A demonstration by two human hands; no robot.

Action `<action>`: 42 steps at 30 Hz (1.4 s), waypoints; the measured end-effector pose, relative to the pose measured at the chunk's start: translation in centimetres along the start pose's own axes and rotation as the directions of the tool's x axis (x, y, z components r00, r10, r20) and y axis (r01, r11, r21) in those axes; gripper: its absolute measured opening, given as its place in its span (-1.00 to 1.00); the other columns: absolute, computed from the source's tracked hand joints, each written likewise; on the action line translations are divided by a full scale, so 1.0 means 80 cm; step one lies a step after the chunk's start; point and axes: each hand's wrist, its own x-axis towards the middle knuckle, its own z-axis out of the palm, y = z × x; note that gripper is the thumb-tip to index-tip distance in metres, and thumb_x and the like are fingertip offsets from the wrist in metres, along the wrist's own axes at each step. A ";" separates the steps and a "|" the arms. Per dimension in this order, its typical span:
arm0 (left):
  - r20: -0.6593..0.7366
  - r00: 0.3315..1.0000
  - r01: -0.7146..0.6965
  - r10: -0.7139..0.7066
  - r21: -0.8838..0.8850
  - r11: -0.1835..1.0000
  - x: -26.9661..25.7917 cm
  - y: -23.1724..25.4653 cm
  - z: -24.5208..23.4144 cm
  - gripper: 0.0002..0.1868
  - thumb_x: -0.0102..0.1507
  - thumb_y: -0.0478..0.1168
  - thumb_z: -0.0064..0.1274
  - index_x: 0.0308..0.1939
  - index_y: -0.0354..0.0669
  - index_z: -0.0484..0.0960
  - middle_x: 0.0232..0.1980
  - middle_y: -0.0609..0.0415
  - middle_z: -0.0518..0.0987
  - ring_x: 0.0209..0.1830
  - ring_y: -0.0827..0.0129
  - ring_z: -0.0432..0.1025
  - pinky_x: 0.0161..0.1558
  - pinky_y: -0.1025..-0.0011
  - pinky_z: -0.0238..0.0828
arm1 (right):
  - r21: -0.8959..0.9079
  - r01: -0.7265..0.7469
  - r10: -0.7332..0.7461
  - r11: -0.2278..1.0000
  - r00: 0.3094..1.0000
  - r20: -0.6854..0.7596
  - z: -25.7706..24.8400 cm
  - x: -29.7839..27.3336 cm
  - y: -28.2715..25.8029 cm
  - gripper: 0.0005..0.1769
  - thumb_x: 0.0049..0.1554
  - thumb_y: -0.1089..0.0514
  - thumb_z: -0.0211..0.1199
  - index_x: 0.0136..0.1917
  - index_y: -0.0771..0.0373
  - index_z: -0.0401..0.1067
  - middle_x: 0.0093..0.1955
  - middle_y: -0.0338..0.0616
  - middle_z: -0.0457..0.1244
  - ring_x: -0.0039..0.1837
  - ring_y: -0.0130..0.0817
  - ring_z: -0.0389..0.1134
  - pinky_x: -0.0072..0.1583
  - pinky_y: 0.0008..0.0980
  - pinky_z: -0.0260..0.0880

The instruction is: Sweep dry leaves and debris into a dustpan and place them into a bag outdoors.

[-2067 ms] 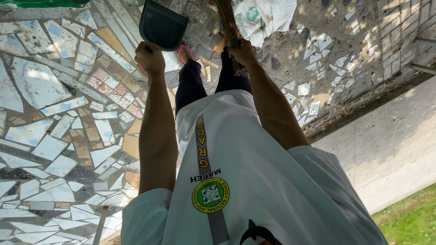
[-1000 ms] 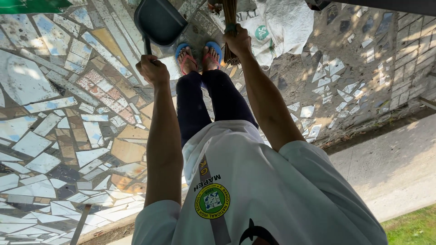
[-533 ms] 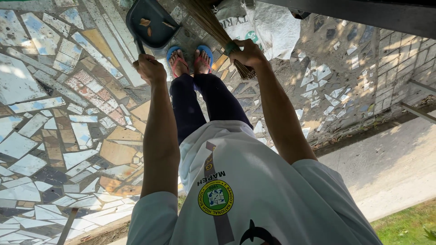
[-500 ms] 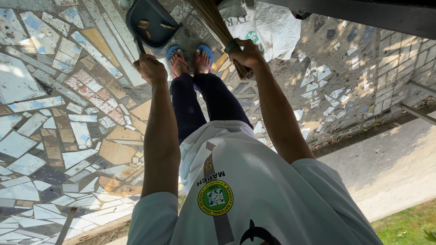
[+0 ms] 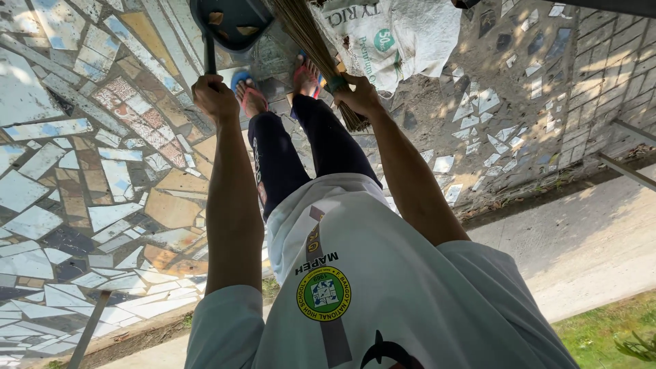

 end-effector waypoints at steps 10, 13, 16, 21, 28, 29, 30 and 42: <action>0.089 0.993 -0.079 0.075 0.044 0.996 0.000 -0.033 -0.061 -0.84 0.12 -0.50 0.06 -0.37 -0.18 0.68 -0.25 -0.10 0.66 -0.28 0.09 0.61 -0.25 0.19 0.57 | 0.470 -0.162 0.236 0.868 0.966 -0.103 0.160 0.013 -0.013 -0.49 -0.11 0.03 0.39 0.11 0.25 0.61 -0.09 -0.05 0.44 -0.11 -0.32 0.47 -0.07 -0.28 0.44; 0.107 0.986 -0.133 0.129 0.034 0.991 0.007 -0.061 -0.061 -0.83 0.12 -0.50 0.06 -0.36 -0.19 0.68 -0.23 -0.13 0.66 -0.26 0.07 0.61 -0.25 0.20 0.59 | 0.394 -0.201 0.206 0.897 0.978 0.030 0.155 -0.029 -0.042 -0.53 -0.06 0.03 0.35 0.11 0.23 0.58 -0.13 -0.08 0.43 -0.15 -0.31 0.46 -0.13 -0.30 0.43; 0.150 0.985 -0.091 0.084 0.037 0.995 0.018 -0.058 -0.075 -0.84 0.15 -0.50 0.07 -0.34 -0.20 0.69 -0.20 -0.14 0.66 -0.28 0.11 0.63 -0.27 0.25 0.62 | 0.422 -0.164 0.134 0.891 0.986 0.101 0.142 -0.059 -0.039 -0.48 -0.11 0.08 0.40 0.15 0.21 0.60 -0.12 -0.07 0.45 -0.14 -0.32 0.50 -0.08 -0.38 0.50; 0.148 0.989 -0.027 0.016 0.070 0.997 0.034 -0.079 -0.099 -0.85 0.13 -0.50 0.08 -0.34 -0.24 0.71 -0.23 -0.16 0.67 -0.32 0.12 0.63 -0.30 0.29 0.61 | 0.284 -0.029 0.052 0.958 0.996 -0.071 0.187 -0.048 -0.020 -0.24 -0.17 0.06 0.45 0.32 0.12 0.40 -0.06 -0.05 0.43 -0.12 -0.29 0.50 -0.03 -0.32 0.49; 0.095 0.994 -0.058 0.047 0.121 0.991 0.047 -0.142 -0.129 -0.86 0.10 -0.48 0.11 -0.36 -0.22 0.73 -0.29 -0.13 0.68 -0.36 0.13 0.61 -0.31 0.23 0.58 | 0.206 -0.117 0.138 0.972 0.987 -0.089 0.256 0.008 -0.033 -0.46 -0.14 0.02 0.42 0.14 0.17 0.56 -0.07 0.00 0.42 -0.07 -0.24 0.48 -0.02 -0.27 0.48; 0.102 0.994 -0.037 0.026 0.105 0.994 0.048 -0.139 -0.133 -0.87 0.12 -0.47 0.10 -0.36 -0.23 0.73 -0.30 -0.12 0.68 -0.37 0.13 0.61 -0.32 0.23 0.58 | 0.163 -0.105 0.109 0.981 0.994 -0.015 0.246 0.004 -0.039 -0.49 -0.13 0.02 0.42 0.11 0.20 0.59 -0.07 -0.01 0.43 -0.06 -0.24 0.50 -0.01 -0.27 0.49; 0.109 0.994 -0.016 0.006 0.088 0.996 0.049 -0.135 -0.139 -0.87 0.13 -0.46 0.10 -0.36 -0.23 0.72 -0.31 -0.12 0.68 -0.37 0.14 0.61 -0.33 0.22 0.57 | 0.121 -0.089 0.082 0.989 0.995 0.059 0.235 -0.002 -0.046 -0.51 -0.12 0.02 0.42 0.08 0.24 0.63 -0.08 -0.02 0.44 -0.05 -0.24 0.51 0.00 -0.27 0.51; 0.067 0.997 0.025 -0.028 0.054 0.998 0.060 -0.124 -0.124 -0.86 0.18 -0.49 0.05 -0.33 -0.24 0.68 -0.28 -0.14 0.67 -0.30 0.09 0.61 -0.26 0.20 0.58 | 0.125 0.095 -0.057 0.988 0.959 -0.277 0.225 0.085 -0.117 -0.18 -0.18 0.05 0.47 0.34 0.21 0.34 0.04 0.00 0.37 -0.03 -0.23 0.48 -0.02 -0.29 0.51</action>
